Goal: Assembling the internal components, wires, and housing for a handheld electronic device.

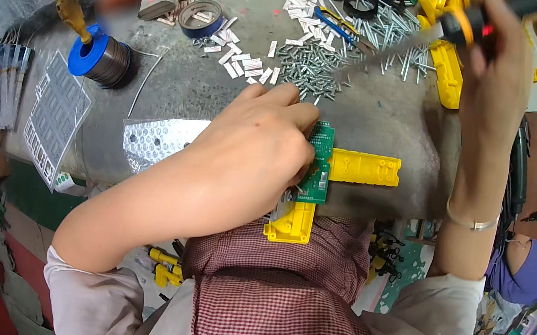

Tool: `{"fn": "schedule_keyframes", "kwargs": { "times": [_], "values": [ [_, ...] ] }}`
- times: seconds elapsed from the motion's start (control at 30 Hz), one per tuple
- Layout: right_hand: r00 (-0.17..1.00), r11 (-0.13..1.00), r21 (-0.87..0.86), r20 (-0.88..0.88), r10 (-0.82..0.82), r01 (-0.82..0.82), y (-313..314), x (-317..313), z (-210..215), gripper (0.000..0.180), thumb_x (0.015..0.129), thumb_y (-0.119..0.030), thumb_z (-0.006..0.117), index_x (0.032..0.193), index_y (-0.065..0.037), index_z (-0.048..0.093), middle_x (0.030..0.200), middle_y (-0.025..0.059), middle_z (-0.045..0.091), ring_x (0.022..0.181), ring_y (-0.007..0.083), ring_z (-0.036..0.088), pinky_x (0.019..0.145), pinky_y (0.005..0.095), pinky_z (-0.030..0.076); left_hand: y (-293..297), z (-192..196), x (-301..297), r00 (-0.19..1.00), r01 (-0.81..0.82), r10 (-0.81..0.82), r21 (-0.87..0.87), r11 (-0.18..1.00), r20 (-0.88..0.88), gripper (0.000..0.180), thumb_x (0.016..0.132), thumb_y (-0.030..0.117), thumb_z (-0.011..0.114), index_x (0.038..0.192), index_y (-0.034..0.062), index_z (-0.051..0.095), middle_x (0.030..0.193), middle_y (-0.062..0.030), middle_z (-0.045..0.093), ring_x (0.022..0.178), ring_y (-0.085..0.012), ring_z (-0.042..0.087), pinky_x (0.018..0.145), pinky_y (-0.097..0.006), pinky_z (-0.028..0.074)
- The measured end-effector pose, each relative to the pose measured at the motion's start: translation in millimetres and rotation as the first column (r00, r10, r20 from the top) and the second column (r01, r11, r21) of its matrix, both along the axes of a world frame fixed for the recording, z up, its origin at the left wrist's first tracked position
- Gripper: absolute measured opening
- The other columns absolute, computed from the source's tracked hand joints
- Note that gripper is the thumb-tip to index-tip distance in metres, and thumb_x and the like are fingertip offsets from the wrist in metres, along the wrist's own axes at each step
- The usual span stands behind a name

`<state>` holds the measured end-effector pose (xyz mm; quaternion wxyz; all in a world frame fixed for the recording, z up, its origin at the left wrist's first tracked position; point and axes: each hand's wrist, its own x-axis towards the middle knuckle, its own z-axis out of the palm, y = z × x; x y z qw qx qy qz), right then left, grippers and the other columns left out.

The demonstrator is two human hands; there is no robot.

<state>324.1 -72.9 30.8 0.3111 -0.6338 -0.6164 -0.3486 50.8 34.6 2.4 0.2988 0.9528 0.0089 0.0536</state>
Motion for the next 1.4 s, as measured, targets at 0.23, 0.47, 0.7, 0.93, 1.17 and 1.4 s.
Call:
{"fn": "schedule_keyframes", "kwargs": {
  "times": [0.23,0.47,0.7,0.93,1.17,1.4],
  "values": [
    [0.046,0.983,-0.069,-0.997,-0.062,-0.172,-43.0,-60.6,-24.4,0.028,0.090,-0.030,0.060,0.091,-0.002,0.063,0.066,-0.0009,0.052,0.047,0.0042,0.040,0.044,0.0201,0.027,0.0,0.8,3.9,0.999,0.000,0.000,0.011,1.000,-0.054,0.009,0.069,0.005,0.069,0.076,0.0009,0.071,0.086,-0.0111,0.056,0.094,-0.0303,0.052,0.089,-0.039,0.042],
    [-0.017,0.953,-0.092,-0.995,-0.101,-0.290,-25.0,-64.3,-32.1,0.027,0.091,-0.032,0.060,0.091,-0.005,0.061,0.063,-0.0016,0.051,0.046,0.0039,0.041,0.043,0.0208,0.027,1.5,-1.6,6.9,0.998,-0.005,0.006,0.007,1.000,-0.062,0.008,0.069,0.006,0.069,0.074,-0.0001,0.070,0.084,-0.0118,0.057,0.092,-0.0303,0.053,0.088,-0.039,0.043],
    [-0.049,0.927,-0.134,-0.986,-0.161,-0.352,-19.0,-59.8,-40.8,0.027,0.092,-0.034,0.060,0.088,-0.007,0.059,0.058,-0.0031,0.050,0.044,0.0033,0.040,0.041,0.0211,0.025,-0.1,-0.3,7.0,0.995,-0.013,0.015,0.026,1.000,-0.095,0.007,0.068,0.006,0.069,0.072,0.0011,0.071,0.084,-0.0099,0.056,0.092,-0.0289,0.052,0.086,-0.038,0.043],
    [-0.058,0.928,-0.162,-0.980,-0.192,-0.336,-15.2,-60.4,-47.0,0.027,0.091,-0.034,0.061,0.088,-0.008,0.057,0.058,-0.0031,0.049,0.044,0.0034,0.039,0.041,0.0213,0.025,-1.5,2.3,7.9,0.994,-0.021,0.026,0.045,0.999,-0.110,0.006,0.069,0.006,0.068,0.072,0.0009,0.070,0.085,-0.0104,0.056,0.093,-0.0295,0.052,0.086,-0.039,0.043],
    [-0.066,0.934,-0.145,-0.982,-0.175,-0.326,-12.2,-61.7,-47.1,0.029,0.091,-0.034,0.063,0.083,-0.007,0.056,0.057,-0.0034,0.047,0.044,0.0040,0.038,0.041,0.0215,0.025,-2.8,3.9,10.2,0.993,-0.013,0.021,0.065,0.998,-0.119,0.006,0.070,0.006,0.068,0.072,0.0003,0.069,0.086,-0.0110,0.057,0.093,-0.0298,0.052,0.085,-0.039,0.043],
    [-0.037,0.943,-0.145,-0.986,-0.163,-0.298,-10.8,-70.1,-40.9,0.028,0.092,-0.030,0.064,0.079,-0.008,0.054,0.058,-0.0051,0.046,0.045,0.0033,0.038,0.041,0.0224,0.027,-3.6,6.5,12.2,0.984,-0.014,0.022,0.046,0.999,-0.176,0.006,0.070,0.006,0.068,0.072,0.0005,0.069,0.087,-0.0111,0.058,0.095,-0.0298,0.053,0.086,-0.040,0.044]
  ]
}}
